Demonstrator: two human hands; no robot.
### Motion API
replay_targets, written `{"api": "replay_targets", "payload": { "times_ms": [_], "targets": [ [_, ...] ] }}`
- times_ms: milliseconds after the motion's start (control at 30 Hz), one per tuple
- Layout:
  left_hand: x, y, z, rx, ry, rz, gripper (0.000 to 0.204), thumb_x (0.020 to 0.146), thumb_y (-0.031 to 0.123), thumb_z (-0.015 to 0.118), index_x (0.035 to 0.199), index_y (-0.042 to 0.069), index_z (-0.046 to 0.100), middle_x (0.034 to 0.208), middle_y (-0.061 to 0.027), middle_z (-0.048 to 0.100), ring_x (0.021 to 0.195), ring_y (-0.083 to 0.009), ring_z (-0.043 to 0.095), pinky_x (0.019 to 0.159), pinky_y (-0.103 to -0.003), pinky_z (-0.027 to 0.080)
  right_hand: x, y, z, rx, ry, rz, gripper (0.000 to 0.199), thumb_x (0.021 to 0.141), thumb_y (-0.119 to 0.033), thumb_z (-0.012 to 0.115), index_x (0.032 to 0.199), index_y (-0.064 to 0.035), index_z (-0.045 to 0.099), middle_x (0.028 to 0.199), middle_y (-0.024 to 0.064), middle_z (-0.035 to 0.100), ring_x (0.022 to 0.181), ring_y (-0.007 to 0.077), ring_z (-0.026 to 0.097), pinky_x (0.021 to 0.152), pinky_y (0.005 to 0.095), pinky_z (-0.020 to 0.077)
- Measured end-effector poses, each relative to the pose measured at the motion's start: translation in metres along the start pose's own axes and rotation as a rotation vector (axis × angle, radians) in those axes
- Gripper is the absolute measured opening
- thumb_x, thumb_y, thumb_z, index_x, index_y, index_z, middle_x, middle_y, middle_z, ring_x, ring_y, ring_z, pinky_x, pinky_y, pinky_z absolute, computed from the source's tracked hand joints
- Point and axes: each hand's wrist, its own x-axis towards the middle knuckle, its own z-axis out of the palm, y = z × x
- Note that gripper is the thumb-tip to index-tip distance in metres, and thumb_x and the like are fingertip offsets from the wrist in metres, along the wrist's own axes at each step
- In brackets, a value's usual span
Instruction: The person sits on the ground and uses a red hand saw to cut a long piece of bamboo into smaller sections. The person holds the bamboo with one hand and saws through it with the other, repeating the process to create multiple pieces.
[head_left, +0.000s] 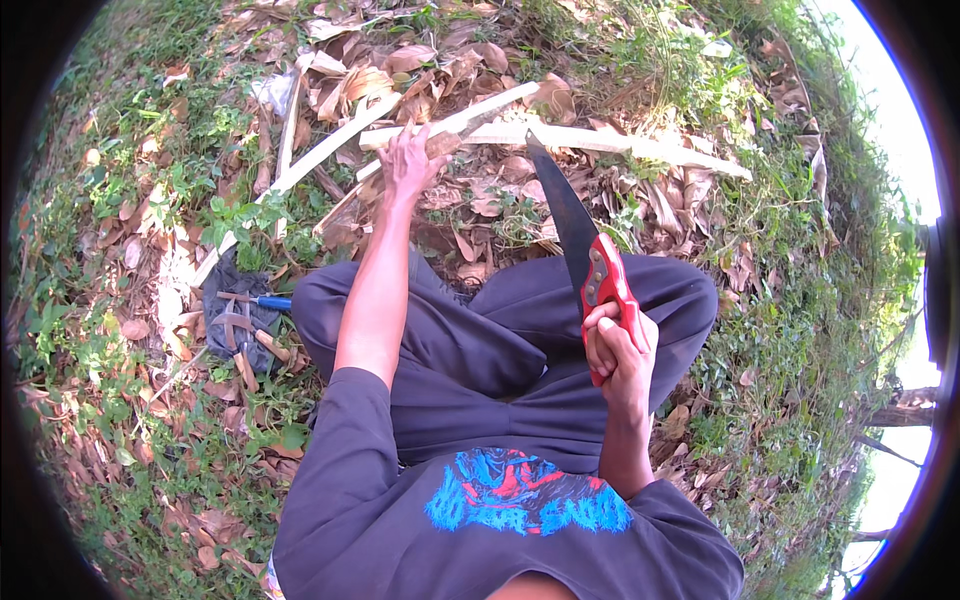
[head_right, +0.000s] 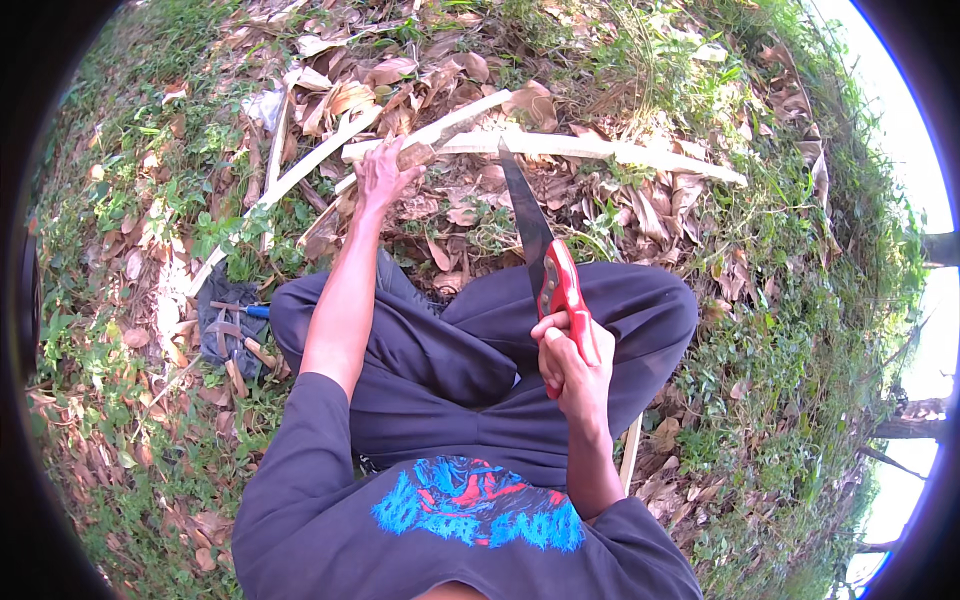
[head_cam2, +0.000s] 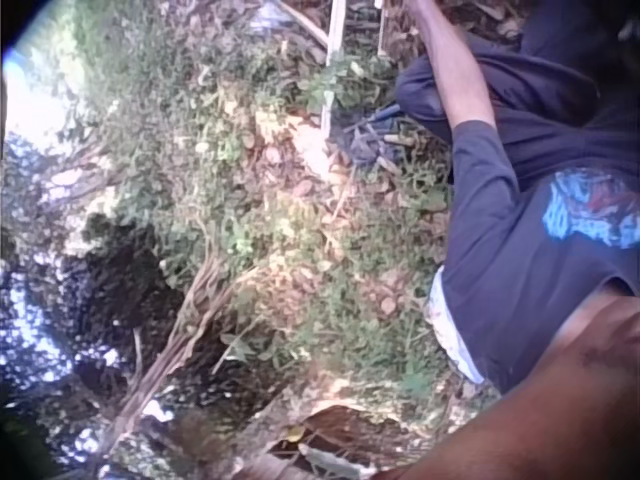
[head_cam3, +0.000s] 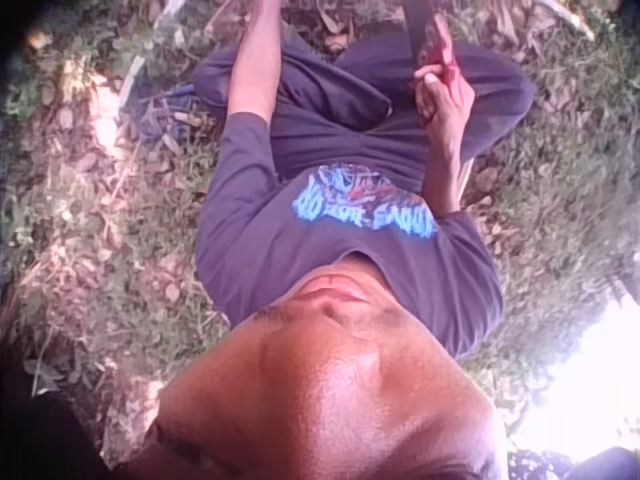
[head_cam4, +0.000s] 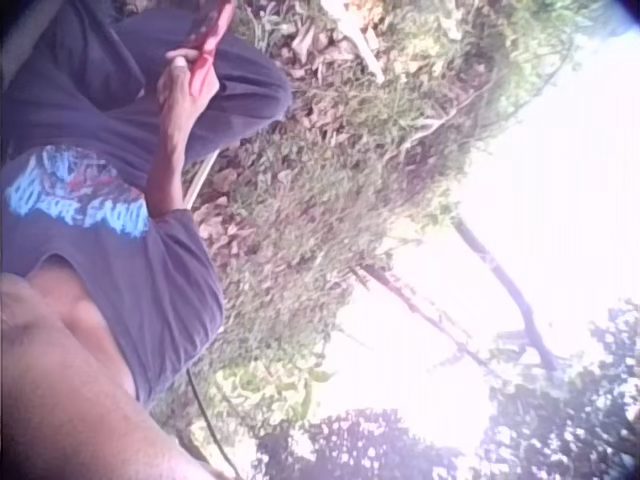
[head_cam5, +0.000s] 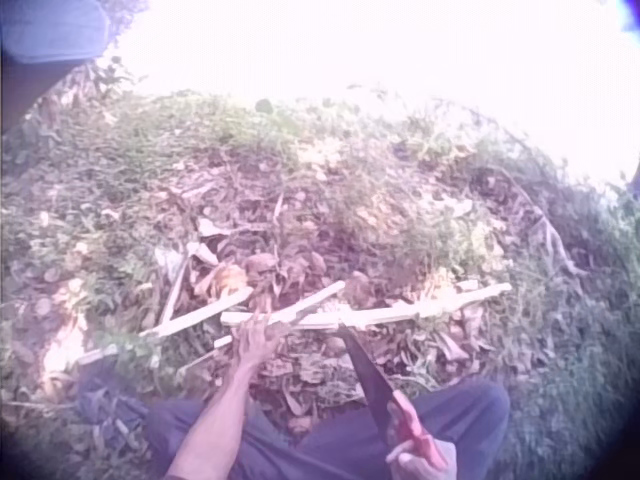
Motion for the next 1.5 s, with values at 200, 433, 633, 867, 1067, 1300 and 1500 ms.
{"api": "replay_targets", "payload": {
  "times_ms": [200,433,633,867,1067,1300,1500],
  "targets": [
    [0.045,-0.008,-0.003,-0.071,-0.097,-0.048,0.073,0.075,0.047,0.079,0.133,0.011,0.056,0.12,-0.0191,0.064,0.116,-0.035,0.059,0.096,-0.057,0.045,0.008,-0.001,0.001,0.02,0.035,-0.011,0.016,0.091,-0.005,0.053,0.089,0.0095,0.06,0.048,-0.0013,0.041,0.036,0.0054,0.032,0.036,0.0226,0.0263],
    [0.082,0.007,0.029,0.046,-0.187,0.187,0.08,0.066,0.056,0.08,0.127,0.01,0.055,0.113,-0.019,0.066,0.111,-0.0355,0.062,0.092,-0.051,0.049,0.001,-0.001,-0.016,0.103,0.017,-0.153,0.019,0.091,-0.006,0.05,0.091,0.0117,0.058,0.046,-0.0026,0.037,0.035,0.0055,0.031,0.036,0.0221,0.027],
    [0.102,0.01,0.04,-0.021,-0.498,0.259,0.088,0.059,0.051,0.087,0.128,0.01,0.051,0.109,-0.0214,0.067,0.105,-0.0383,0.065,0.09,-0.051,0.052,-0.012,-0.012,-0.048,0.062,0.051,-0.208,0.022,0.093,-0.01,0.045,0.092,0.0106,0.052,0.046,-0.0034,0.034,0.034,0.0063,0.029,0.035,0.0225,0.027],
    [0.122,-0.004,0.037,-0.097,-0.615,0.261,0.092,0.05,0.051,0.09,0.124,0.005,0.057,0.116,-0.0238,0.067,0.111,-0.0407,0.063,0.097,-0.047,0.05,-0.018,-0.032,-0.066,0.225,0.109,-0.301,0.021,0.093,-0.01,0.048,0.094,0.0104,0.054,0.046,-0.0043,0.033,0.034,0.0063,0.03,0.036,0.0231,0.0283],
    [0.109,0.008,0.019,-0.13,-0.628,0.243,0.08,0.055,0.044,0.086,0.117,0.004,0.056,0.107,-0.0255,0.069,0.104,-0.0415,0.065,0.093,-0.048,0.051,-0.042,-0.055,-0.102,0.21,0.169,-0.445,0.02,0.095,-0.011,0.041,0.096,0.0055,0.051,0.047,-0.0061,0.03,0.037,0.0069,0.028,0.038,0.0234,0.0303],
    [0.107,-0.004,0.025,-0.155,-0.659,0.252,0.08,0.058,0.049,0.085,0.119,0.005,0.059,0.115,-0.0253,0.067,0.111,-0.0394,0.063,0.096,-0.046,0.049,-0.035,-0.053,-0.12,0.291,0.329,-0.49,0.017,0.096,-0.01,0.044,0.099,0.005,0.051,0.049,-0.005,0.032,0.039,0.0068,0.03,0.04,0.0231,0.0288],
    [0.115,-0.055,0.024,-0.543,-0.475,-0.046,0.067,0.073,0.047,0.075,0.126,0.007,0.061,0.115,-0.0169,0.069,0.107,-0.0314,0.066,0.095,-0.04,0.049,-0.041,-0.054,-0.126,0.348,0.304,-0.481,0.018,0.095,-0.009,0.043,0.099,0.0069,0.051,0.048,-0.005,0.031,0.039,0.0066,0.029,0.039,0.0221,0.0279]
  ]
}}
